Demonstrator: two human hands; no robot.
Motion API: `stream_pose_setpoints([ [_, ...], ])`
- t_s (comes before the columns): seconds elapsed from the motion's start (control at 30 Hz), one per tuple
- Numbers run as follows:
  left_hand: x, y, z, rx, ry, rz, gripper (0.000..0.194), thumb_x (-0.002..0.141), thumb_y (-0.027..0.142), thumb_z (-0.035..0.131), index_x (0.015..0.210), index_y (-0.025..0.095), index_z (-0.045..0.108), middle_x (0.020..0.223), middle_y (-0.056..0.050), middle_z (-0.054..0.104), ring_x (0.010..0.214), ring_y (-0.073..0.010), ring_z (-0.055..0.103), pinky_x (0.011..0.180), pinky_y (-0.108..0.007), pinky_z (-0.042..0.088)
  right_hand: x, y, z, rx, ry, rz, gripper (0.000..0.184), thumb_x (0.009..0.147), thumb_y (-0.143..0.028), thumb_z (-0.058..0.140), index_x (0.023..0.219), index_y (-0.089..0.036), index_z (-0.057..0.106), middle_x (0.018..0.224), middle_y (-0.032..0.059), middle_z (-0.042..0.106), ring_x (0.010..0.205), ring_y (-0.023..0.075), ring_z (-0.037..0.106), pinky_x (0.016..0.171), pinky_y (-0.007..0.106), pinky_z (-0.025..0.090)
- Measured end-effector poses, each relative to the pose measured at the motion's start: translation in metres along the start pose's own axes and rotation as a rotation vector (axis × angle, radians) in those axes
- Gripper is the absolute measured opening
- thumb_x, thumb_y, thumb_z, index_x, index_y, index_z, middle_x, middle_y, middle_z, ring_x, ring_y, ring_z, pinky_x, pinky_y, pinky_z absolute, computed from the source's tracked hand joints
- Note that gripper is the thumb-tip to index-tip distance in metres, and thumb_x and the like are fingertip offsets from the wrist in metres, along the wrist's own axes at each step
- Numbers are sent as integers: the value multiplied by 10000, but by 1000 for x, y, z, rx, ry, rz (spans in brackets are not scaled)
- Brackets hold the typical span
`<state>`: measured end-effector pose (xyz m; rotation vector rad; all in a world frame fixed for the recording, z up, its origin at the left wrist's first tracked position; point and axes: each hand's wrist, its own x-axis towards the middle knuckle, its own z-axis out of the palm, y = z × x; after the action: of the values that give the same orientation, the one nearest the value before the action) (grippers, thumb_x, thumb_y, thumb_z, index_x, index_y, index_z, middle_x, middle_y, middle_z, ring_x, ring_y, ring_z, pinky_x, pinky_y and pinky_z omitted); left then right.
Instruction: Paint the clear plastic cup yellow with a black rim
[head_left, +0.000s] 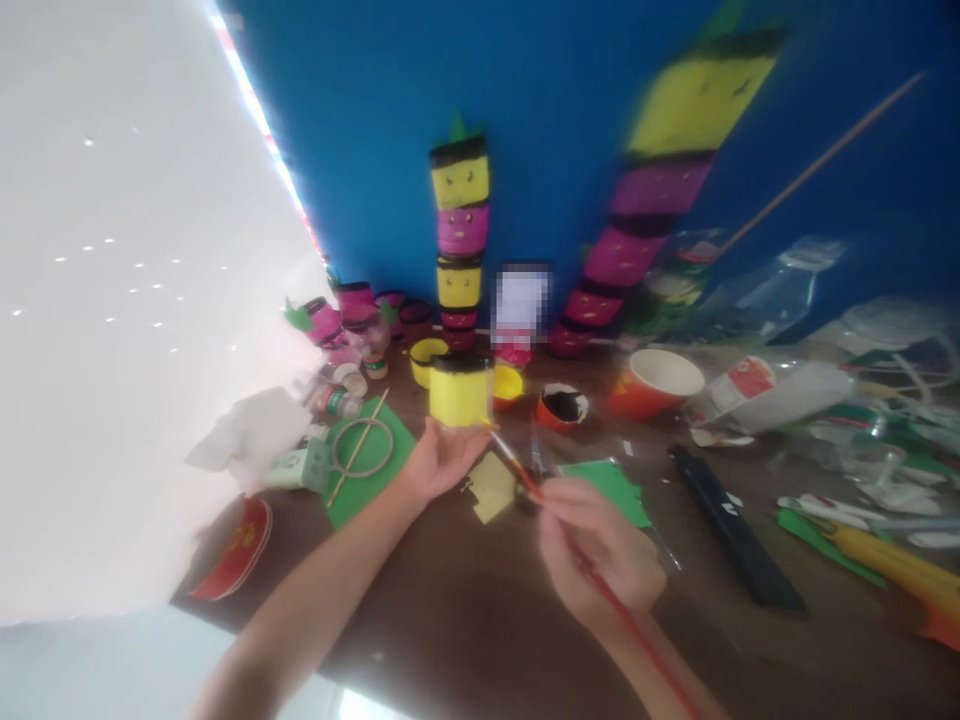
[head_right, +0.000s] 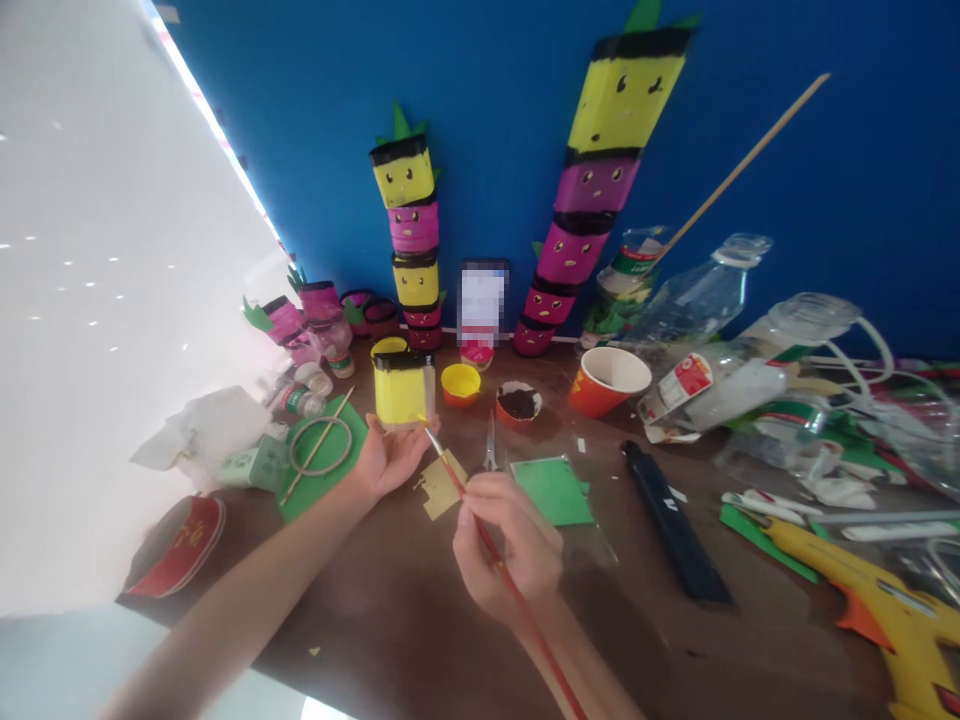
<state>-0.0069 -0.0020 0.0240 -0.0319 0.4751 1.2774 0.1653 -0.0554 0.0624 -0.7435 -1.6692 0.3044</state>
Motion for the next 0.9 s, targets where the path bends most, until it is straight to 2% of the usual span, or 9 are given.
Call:
stream_pose_setpoints([
  [0.2,0,1,-1,-18,-11,-8,751,839,523,402,1349,-13,270,1073,-232,620,933,-218,645,876,-310,485,3,-2,0,-10,-12,7,195,687,-19,571,789,-185,579,752,36,635,704,156,642,633,280,538],
  [0.43,0,2,1,3,-39,-14,788,850,559,300,1344,-53,248,968,-227,652,856,-203,662,814,-280,501,4,-3,-2,-14,-6,28,176,722,-43,559,814,-192,582,785,45,640,720,156,643,621,279,545],
  [0.57,-1,3,3,-9,-23,-47,810,844,579,279,1338,-62,248,920,-220,659,823,-205,662,779,-286,503,2,7,-3,2,96,91,159,743,-97,584,868,-193,599,809,57,651,752,168,648,632,285,559],
  [0.63,-1,3,3,-17,-20,-48,804,833,585,320,1343,-34,260,938,-213,657,826,-207,658,784,-298,498,1,15,-4,-31,118,139,139,745,-143,610,875,-191,622,835,61,662,729,162,655,621,271,564],
  [0.73,1,4,-1,-30,-29,-54,835,790,606,405,1343,-7,281,968,-207,647,851,-212,650,802,-302,489,4,27,-6,-69,114,311,80,787,-218,596,839,-192,651,786,47,688,667,147,666,631,264,566],
  [0.8,2,6,-3,-40,-46,-64,857,762,617,448,1329,-10,304,957,-204,646,854,-214,648,801,-298,490,10,33,-8,-53,139,409,104,807,-258,580,823,-188,656,724,32,697,621,140,667,619,260,564],
  [0.9,4,8,-5,-70,-64,-75,828,765,619,444,1287,-17,356,909,-192,649,835,-211,647,776,-297,504,23,41,-8,-50,162,470,146,803,-299,586,826,-173,656,722,36,707,611,145,672,608,262,562],
])
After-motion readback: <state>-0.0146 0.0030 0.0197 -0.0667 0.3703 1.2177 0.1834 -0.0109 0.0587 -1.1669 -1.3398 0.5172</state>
